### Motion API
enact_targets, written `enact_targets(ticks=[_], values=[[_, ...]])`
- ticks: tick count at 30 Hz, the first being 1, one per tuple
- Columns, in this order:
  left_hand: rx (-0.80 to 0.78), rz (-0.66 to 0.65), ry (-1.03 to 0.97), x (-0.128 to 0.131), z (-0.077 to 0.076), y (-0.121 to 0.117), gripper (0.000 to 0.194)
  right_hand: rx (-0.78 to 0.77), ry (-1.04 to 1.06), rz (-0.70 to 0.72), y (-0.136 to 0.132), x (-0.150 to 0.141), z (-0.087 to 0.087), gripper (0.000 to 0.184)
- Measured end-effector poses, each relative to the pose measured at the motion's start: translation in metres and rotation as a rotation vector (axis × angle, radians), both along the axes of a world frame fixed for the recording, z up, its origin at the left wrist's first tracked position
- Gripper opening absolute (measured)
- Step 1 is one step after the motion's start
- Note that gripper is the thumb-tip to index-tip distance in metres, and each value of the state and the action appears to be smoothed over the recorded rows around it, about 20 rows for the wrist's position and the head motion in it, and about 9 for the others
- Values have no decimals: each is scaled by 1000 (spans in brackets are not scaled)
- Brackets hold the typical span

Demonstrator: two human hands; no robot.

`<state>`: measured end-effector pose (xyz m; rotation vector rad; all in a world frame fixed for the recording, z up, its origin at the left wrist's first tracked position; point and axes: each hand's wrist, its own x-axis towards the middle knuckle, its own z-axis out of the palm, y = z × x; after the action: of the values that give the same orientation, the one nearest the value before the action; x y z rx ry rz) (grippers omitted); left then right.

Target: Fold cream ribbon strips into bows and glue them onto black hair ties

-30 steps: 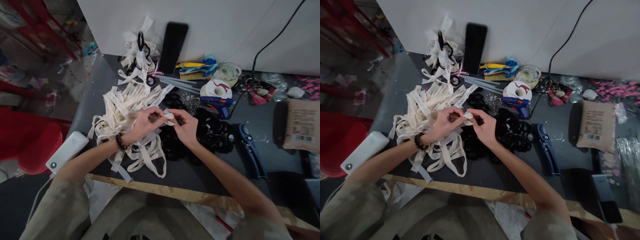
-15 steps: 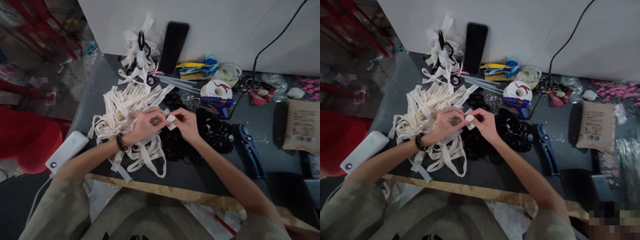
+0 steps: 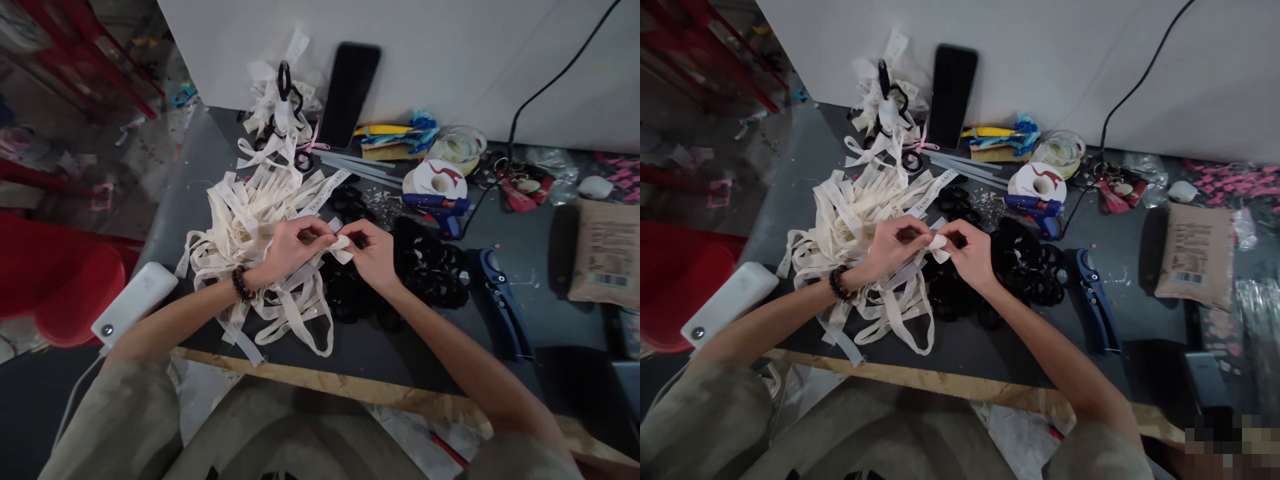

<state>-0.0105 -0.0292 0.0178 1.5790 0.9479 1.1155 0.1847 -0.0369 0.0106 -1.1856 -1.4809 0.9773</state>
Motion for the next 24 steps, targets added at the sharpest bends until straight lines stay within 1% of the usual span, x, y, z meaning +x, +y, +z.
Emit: enact_targets(ticks=[3,7,11,14,17,21,24], values=[[-23,-24,24,-1,2,1,60,-19,4,-6,-1,1,-1,41],[-56,-100,29,-3,5,1,50,-31,-4,27,-1,1,1,40],[-79,-109,38,-3,6,-1,39,-36,-8,13,-2,0,4,45],[-50,-116,54,-3,5,-1,28,-30,12,-6,-1,0,3,46],[4,-91,94,-2,2,-1,21,-21,14,-17,0,0,-1,49],[50,-9,168,-1,0,-1,17,65,8,-24,-2,3,-7,44],[53,48,189,0,-1,-1,16,217,-10,4,-6,6,-6,44]])
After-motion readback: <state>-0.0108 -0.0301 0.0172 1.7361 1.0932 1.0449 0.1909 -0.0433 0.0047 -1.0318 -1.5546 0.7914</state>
